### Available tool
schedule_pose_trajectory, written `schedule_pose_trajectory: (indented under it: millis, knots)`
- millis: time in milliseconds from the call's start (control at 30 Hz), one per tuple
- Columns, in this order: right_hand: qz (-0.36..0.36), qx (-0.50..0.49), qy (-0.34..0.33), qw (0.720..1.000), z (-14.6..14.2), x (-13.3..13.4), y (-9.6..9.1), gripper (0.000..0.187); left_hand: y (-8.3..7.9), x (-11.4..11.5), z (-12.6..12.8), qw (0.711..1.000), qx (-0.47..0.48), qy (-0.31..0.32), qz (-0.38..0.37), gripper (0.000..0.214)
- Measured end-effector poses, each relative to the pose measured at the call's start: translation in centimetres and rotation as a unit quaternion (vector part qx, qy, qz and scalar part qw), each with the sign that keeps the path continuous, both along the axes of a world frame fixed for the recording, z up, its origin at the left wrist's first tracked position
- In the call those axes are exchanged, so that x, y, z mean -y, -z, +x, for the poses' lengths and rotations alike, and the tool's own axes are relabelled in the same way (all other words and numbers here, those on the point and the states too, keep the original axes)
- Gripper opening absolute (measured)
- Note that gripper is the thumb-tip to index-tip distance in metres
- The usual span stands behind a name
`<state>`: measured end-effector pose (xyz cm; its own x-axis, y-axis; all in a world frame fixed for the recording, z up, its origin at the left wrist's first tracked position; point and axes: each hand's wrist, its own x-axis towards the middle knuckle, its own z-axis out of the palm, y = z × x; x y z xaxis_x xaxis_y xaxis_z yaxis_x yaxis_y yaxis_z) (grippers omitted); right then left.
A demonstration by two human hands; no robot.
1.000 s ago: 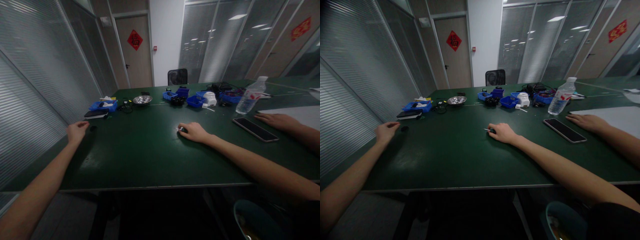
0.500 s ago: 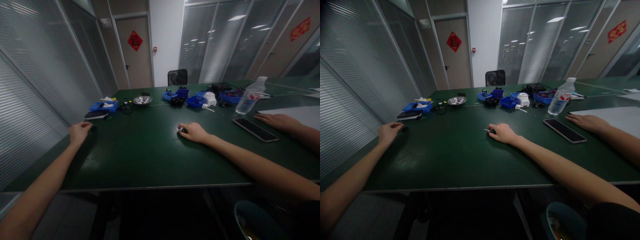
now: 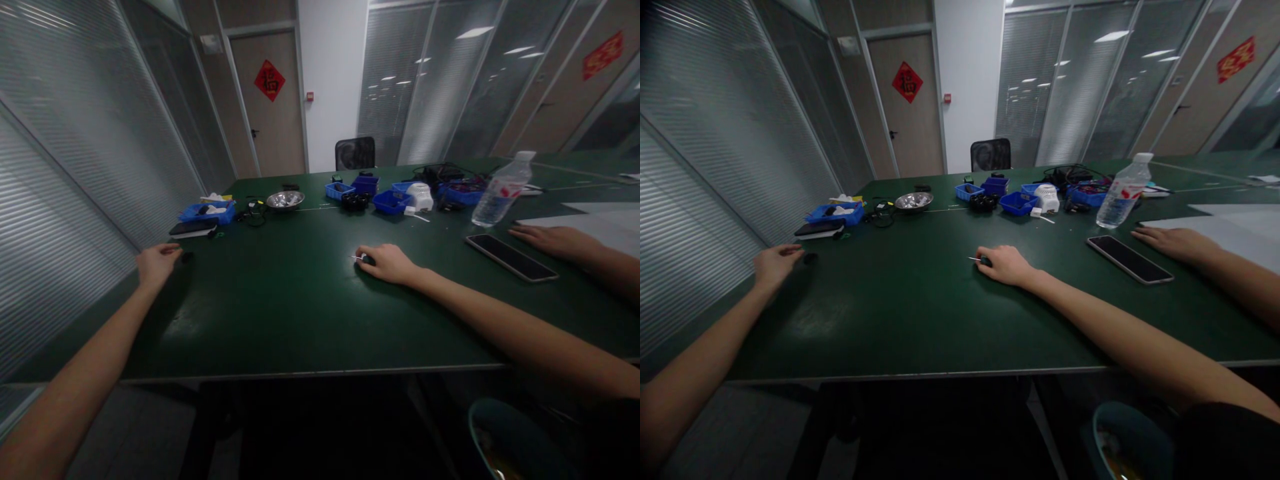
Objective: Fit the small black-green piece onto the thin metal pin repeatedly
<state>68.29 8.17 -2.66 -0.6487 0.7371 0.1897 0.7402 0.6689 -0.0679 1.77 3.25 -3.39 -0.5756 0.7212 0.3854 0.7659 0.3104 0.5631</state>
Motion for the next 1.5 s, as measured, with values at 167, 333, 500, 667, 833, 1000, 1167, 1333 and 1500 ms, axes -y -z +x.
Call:
schedule_pose_trajectory:
  millis: [167, 333, 500, 667, 833, 1000, 1167, 1333, 1500]
  knots:
    - [0.002, 0.001, 0.004, 1.000, 0.0, 0.0, 0.0, 0.034, 0.1, -0.2, -0.1, 1.000, 0.011, 0.014, -0.024, 0.045]
    - [-0.010, -0.007, -0.001, 1.000, 0.0, 0.1, -0.1, 0.036, 0.0, 0.0, 0.2, 0.999, 0.004, 0.019, -0.033, 0.044]
    - [-0.011, -0.006, -0.003, 1.000, -0.1, 0.1, -0.2, 0.035, 0.1, 0.0, 0.3, 0.998, -0.007, -0.012, -0.057, 0.043]
    - [0.000, 0.005, 0.008, 1.000, -0.1, 0.1, -0.1, 0.035, 0.1, 0.0, 0.1, 0.994, -0.008, -0.044, -0.103, 0.043]
    - [-0.008, 0.002, 0.003, 1.000, 0.0, 0.0, -0.1, 0.035, 0.0, 0.2, 0.4, 0.993, -0.032, -0.042, -0.109, 0.041]
    - [-0.008, 0.006, 0.005, 1.000, -0.1, 0.0, -0.1, 0.035, 0.1, 0.2, 0.7, 0.990, -0.046, -0.047, -0.123, 0.040]
    - [-0.001, 0.002, 0.005, 1.000, -0.1, 0.0, 0.0, 0.036, 0.1, -0.2, 0.9, 0.989, -0.080, 0.006, -0.121, 0.033]
    - [-0.006, 0.000, 0.003, 1.000, 0.0, 0.0, -0.1, 0.035, -0.2, 0.0, 1.1, 0.990, -0.077, 0.040, -0.115, 0.030]
    - [-0.007, -0.003, 0.003, 1.000, -0.2, 0.2, -0.2, 0.036, 0.1, -0.1, 1.2, 0.993, -0.056, 0.001, -0.103, 0.036]
